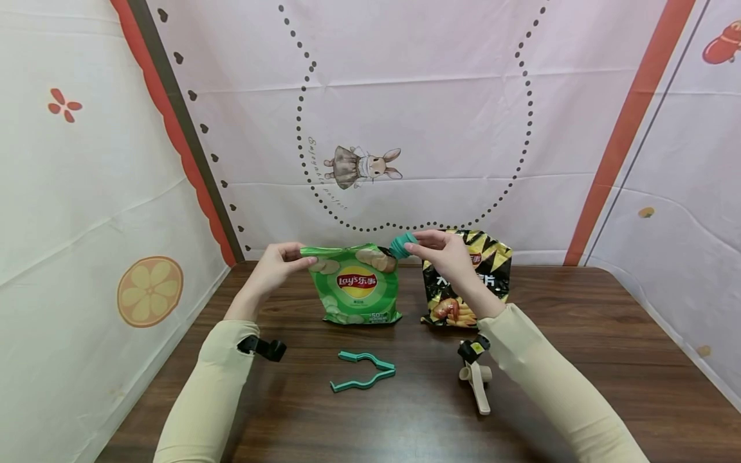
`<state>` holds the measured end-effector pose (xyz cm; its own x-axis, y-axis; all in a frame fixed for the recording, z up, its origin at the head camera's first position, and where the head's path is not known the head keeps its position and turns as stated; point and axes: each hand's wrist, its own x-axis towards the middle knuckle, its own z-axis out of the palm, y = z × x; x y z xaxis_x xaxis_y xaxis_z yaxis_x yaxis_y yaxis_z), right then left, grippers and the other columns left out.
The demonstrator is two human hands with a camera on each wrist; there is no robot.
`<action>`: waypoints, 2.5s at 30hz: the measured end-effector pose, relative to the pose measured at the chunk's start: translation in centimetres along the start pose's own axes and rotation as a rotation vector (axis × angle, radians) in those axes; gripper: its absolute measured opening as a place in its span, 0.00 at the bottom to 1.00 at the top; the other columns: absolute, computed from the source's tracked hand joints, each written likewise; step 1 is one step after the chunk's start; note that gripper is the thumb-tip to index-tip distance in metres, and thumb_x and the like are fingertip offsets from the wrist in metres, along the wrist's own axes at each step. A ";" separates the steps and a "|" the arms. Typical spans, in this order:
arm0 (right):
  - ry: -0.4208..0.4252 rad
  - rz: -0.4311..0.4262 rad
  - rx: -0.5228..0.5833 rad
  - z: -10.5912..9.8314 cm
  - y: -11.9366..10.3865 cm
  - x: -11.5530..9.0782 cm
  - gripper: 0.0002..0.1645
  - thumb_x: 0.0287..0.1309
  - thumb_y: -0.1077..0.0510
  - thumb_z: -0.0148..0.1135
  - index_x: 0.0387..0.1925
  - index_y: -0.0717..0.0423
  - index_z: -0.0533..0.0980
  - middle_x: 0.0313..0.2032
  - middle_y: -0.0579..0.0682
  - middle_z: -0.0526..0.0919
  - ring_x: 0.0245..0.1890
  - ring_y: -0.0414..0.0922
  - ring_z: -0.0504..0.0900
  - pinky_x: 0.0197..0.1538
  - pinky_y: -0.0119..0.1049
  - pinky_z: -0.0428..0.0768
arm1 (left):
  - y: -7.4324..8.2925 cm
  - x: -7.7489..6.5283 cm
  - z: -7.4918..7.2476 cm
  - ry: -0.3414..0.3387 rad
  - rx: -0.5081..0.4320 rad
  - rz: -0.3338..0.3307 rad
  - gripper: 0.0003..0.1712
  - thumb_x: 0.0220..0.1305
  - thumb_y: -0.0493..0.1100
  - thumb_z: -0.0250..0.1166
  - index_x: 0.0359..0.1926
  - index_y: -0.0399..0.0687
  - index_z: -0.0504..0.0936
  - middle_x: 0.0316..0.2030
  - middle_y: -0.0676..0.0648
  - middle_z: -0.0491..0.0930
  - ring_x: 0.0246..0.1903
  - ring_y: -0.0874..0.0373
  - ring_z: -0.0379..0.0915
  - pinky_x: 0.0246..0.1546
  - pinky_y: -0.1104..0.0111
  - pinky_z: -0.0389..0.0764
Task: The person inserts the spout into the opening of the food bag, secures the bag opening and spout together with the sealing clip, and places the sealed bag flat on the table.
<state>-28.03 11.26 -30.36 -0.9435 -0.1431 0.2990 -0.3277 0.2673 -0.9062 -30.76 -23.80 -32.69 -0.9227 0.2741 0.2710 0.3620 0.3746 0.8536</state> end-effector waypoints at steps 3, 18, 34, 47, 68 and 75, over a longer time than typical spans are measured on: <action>-0.014 0.001 0.010 0.2 0.2 0.2 0.23 0.55 0.49 0.67 0.51 0.54 0.79 0.48 0.56 0.83 0.45 0.44 0.81 0.49 0.39 0.79 | 0.0 0.0 0.0 -0.001 -0.004 -0.006 0.16 0.60 0.48 0.67 0.42 0.41 0.82 0.33 0.50 0.84 0.36 0.52 0.78 0.37 0.68 0.78; -0.060 -0.016 0.025 1.0 0.0 0.6 0.21 0.53 0.51 0.70 0.49 0.51 0.81 0.49 0.54 0.83 0.49 0.48 0.80 0.53 0.51 0.76 | 0.0 0.0 0.1 0.008 -0.025 -0.013 0.16 0.60 0.48 0.67 0.42 0.41 0.82 0.33 0.52 0.84 0.35 0.60 0.79 0.38 0.68 0.78; -0.090 -0.038 -0.046 0.9 -0.5 0.6 0.20 0.52 0.52 0.71 0.47 0.52 0.82 0.47 0.54 0.83 0.47 0.48 0.82 0.50 0.48 0.79 | -0.2 0.0 0.1 0.023 -0.012 -0.013 0.17 0.59 0.50 0.67 0.41 0.42 0.82 0.32 0.53 0.84 0.34 0.61 0.79 0.37 0.67 0.79; -0.151 0.000 -0.096 0.7 -1.3 0.5 0.22 0.51 0.50 0.71 0.48 0.52 0.81 0.45 0.55 0.84 0.47 0.49 0.82 0.47 0.42 0.81 | -0.1 0.0 0.1 0.023 -0.014 -0.010 0.17 0.60 0.48 0.67 0.42 0.38 0.82 0.34 0.48 0.85 0.35 0.60 0.79 0.39 0.67 0.78; -0.141 -0.035 -0.174 1.2 -2.0 1.1 0.18 0.53 0.52 0.69 0.48 0.50 0.82 0.42 0.52 0.85 0.45 0.47 0.83 0.44 0.41 0.81 | -0.1 -0.1 0.1 0.022 -0.003 -0.018 0.18 0.59 0.49 0.67 0.42 0.39 0.82 0.33 0.50 0.84 0.36 0.57 0.79 0.41 0.62 0.79; -0.166 -0.048 -0.209 0.9 -2.0 1.4 0.18 0.55 0.52 0.68 0.49 0.48 0.81 0.43 0.50 0.85 0.43 0.46 0.83 0.45 0.42 0.80 | -0.2 -0.1 0.0 0.013 -0.004 0.002 0.16 0.60 0.49 0.67 0.41 0.40 0.82 0.32 0.52 0.85 0.36 0.54 0.79 0.38 0.67 0.78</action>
<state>-28.70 9.66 -28.44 -0.9110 -0.3105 0.2714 -0.3916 0.4452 -0.8053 -30.69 -23.91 -32.87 -0.9239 0.2628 0.2782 0.3628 0.3703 0.8551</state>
